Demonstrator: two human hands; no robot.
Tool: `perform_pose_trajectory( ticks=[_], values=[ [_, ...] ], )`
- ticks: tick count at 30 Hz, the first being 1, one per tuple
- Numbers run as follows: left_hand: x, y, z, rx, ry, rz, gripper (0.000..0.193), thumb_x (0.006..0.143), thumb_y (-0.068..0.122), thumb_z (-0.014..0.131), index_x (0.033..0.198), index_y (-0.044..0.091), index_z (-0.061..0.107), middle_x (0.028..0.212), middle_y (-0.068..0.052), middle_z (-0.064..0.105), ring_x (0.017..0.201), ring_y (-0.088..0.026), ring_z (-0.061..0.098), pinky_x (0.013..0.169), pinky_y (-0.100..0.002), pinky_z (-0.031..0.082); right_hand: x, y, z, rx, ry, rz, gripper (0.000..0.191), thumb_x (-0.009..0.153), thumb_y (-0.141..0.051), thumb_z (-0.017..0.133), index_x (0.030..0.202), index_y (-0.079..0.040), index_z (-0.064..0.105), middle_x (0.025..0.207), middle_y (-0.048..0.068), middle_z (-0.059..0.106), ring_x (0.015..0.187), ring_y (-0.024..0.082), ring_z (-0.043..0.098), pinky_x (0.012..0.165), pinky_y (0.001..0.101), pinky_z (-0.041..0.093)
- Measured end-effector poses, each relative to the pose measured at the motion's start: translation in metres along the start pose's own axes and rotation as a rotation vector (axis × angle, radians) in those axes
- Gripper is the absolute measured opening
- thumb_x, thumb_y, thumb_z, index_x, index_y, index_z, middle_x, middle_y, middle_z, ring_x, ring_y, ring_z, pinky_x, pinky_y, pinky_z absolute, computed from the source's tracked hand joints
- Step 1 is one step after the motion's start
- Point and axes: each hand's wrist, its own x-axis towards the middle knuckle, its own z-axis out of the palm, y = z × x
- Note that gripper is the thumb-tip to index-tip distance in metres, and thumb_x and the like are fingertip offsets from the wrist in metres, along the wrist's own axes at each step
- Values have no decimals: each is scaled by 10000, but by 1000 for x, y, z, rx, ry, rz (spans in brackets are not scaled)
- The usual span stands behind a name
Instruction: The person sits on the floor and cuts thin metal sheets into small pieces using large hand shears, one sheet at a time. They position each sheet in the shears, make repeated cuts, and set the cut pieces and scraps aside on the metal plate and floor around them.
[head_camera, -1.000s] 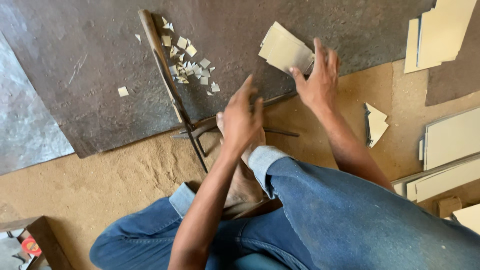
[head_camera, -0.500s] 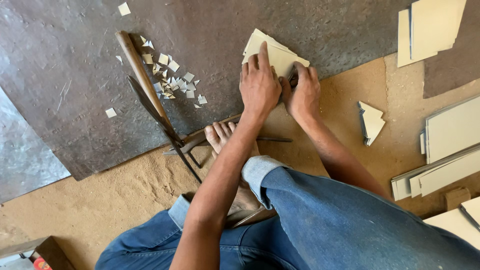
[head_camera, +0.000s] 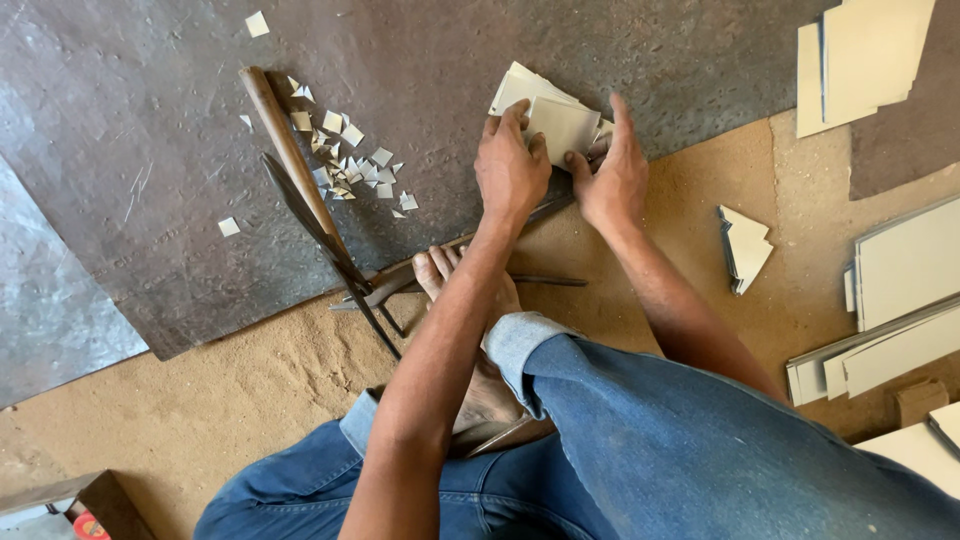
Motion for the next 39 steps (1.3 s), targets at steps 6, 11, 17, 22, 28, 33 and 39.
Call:
perform_pose_trajectory(
  ticks=[6,11,17,22,28,33,39],
  values=[
    [-1,-2,-4,-62,-22,-27,408,889,96,672,1296,96,644,1189,-150,689,1038,-344,707,896,-456,562,8,-7,-12,-187,16,-168,713,805,-131,901,1392,-141,497,1217,195,546,1084,385,614,921,495,505],
    [-1,0,-9,-62,-41,-3,404,878,94,692,1281,101,656,1148,-147,692,1031,-345,708,893,-455,554,3,-12,-15,-163,33,-132,657,813,-124,892,1340,-126,500,1236,197,514,981,331,664,843,480,530],
    [-3,11,-24,-96,-49,40,338,885,83,692,1222,76,677,1147,-151,678,1020,-344,700,868,-442,556,6,-10,-27,98,-42,-209,363,966,-72,786,1251,-95,564,1043,62,717,922,187,741,801,345,604],
    [-11,14,-43,-61,27,263,201,952,82,697,1145,124,732,1117,-94,697,1025,-313,690,888,-415,556,3,-5,-39,64,176,-587,213,1024,-52,788,1191,-78,660,1062,74,740,924,203,745,779,333,622],
    [6,3,-36,44,131,303,202,928,100,691,1115,145,750,1050,-47,720,972,-312,660,848,-429,538,8,-11,-9,-16,280,-663,305,1007,28,705,1275,-119,716,1079,115,732,892,241,737,751,360,616],
    [2,-3,-41,51,56,329,167,938,134,703,1094,111,758,989,-75,710,893,-303,674,792,-428,534,14,-23,-32,-27,171,-563,300,1016,2,748,1277,-145,737,965,85,727,846,207,711,723,366,571],
    [-9,-12,-98,-377,-337,84,140,963,98,716,908,-24,676,814,-103,600,758,-137,551,687,-342,467,11,-64,-68,601,-329,-115,557,981,-51,723,1506,-85,541,893,37,664,747,65,549,638,219,440]
  ],
)
